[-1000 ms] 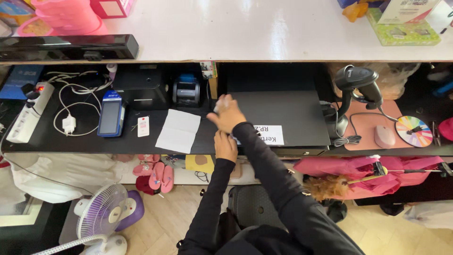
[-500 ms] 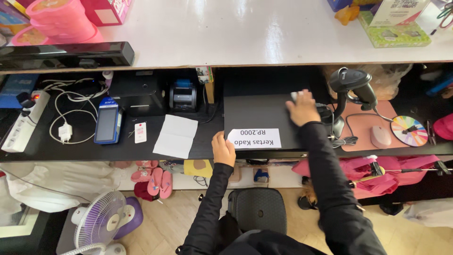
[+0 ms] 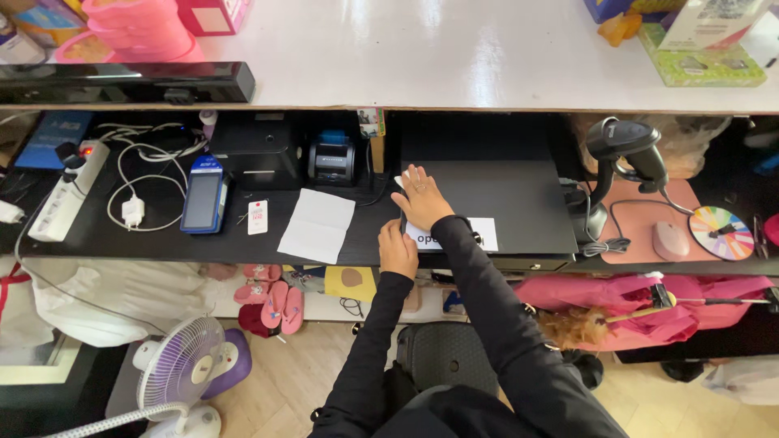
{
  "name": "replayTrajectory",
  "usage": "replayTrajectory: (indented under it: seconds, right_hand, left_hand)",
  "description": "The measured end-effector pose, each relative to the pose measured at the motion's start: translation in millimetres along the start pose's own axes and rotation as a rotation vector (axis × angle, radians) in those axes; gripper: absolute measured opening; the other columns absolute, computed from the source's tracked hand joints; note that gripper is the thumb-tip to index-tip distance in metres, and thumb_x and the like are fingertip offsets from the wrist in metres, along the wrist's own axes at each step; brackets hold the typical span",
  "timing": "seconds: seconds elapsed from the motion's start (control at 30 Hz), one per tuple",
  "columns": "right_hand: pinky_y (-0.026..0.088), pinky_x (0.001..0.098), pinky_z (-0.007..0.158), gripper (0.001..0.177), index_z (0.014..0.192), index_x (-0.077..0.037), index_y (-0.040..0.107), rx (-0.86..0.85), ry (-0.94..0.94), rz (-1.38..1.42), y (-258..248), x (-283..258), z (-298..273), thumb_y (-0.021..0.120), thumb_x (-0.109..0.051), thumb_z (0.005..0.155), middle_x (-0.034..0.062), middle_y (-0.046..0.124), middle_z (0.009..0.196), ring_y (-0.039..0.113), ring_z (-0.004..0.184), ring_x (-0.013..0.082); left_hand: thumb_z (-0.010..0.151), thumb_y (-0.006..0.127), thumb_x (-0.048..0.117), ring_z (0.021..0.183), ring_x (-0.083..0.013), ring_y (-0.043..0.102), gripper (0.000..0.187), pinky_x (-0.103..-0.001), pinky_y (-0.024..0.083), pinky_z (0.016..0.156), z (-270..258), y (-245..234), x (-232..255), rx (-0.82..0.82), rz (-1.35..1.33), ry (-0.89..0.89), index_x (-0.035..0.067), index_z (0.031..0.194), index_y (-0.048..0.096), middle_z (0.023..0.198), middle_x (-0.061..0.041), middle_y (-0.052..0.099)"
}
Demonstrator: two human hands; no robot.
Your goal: The person moves a coat rack and a stool, then wipes a power strip, a black box, and a countertop with a white cloth. They also handle a water bottle and a stapler on the counter.
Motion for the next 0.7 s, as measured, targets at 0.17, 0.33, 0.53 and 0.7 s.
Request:
replayTrajectory:
  seconds: [0.17, 0.33, 0.53, 0.7]
  right_hand:
    - [0.047, 0.0528, 0.097, 0.032, 0.118, -0.005, 0.07, -0.049, -0.023, -0.317, -46, 58, -34, 0.054, -0.027, 0.101, 0.0227, 0.057, 0.136, 0.047, 0.132, 0.0432]
    - [0.048, 0.0538, 0.099, 0.028, 0.113, -0.006, 0.07, -0.062, 0.175, -0.559, -113, 168, -113, 0.054, -0.026, 0.101, 0.024, 0.054, 0.14, 0.048, 0.132, 0.0452]
    - [0.038, 0.0575, 0.105, 0.056, 0.141, 0.014, 0.055, 0.187, 0.299, -0.369, -133, 166, -178, 0.056, -0.026, 0.102, 0.0363, 0.043, 0.149, 0.041, 0.137, 0.0524]
    - [0.029, 0.0477, 0.127, 0.042, 0.142, -0.005, 0.046, -0.187, 0.191, -0.412, -92, 74, -173, 0.043, -0.029, 0.109, 0.0161, 0.041, 0.163, 0.032, 0.161, 0.0365]
  left_hand:
    - [0.097, 0.051, 0.012, 0.121, -0.0458, 0.052, 0.041, -0.051, 0.042, 0.104, -4, -1, 4, 0.022, -0.008, 0.054, -0.006, 0.134, 0.053, 0.135, -0.026, 0.054]
    - [0.095, 0.052, 0.011, 0.119, -0.0446, 0.053, 0.039, -0.051, 0.044, 0.102, -1, -3, 7, 0.052, -0.028, 0.054, -0.004, 0.131, 0.055, 0.132, -0.025, 0.056]
    - [0.095, 0.052, 0.01, 0.118, -0.0444, 0.053, 0.037, -0.051, 0.044, 0.101, -3, -2, 7, 0.062, -0.038, 0.063, -0.002, 0.13, 0.055, 0.131, -0.024, 0.056]
    - [0.095, 0.051, 0.01, 0.117, -0.0444, 0.053, 0.036, -0.052, 0.043, 0.101, -3, 1, 4, 0.067, -0.038, 0.072, -0.001, 0.13, 0.056, 0.132, -0.024, 0.056]
Point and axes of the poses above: each hand's wrist, its own z-axis towards the middle knuckle, its own y-axis out of the palm, x = y × z, the point moved 7 cm from there along z, towards the middle knuckle
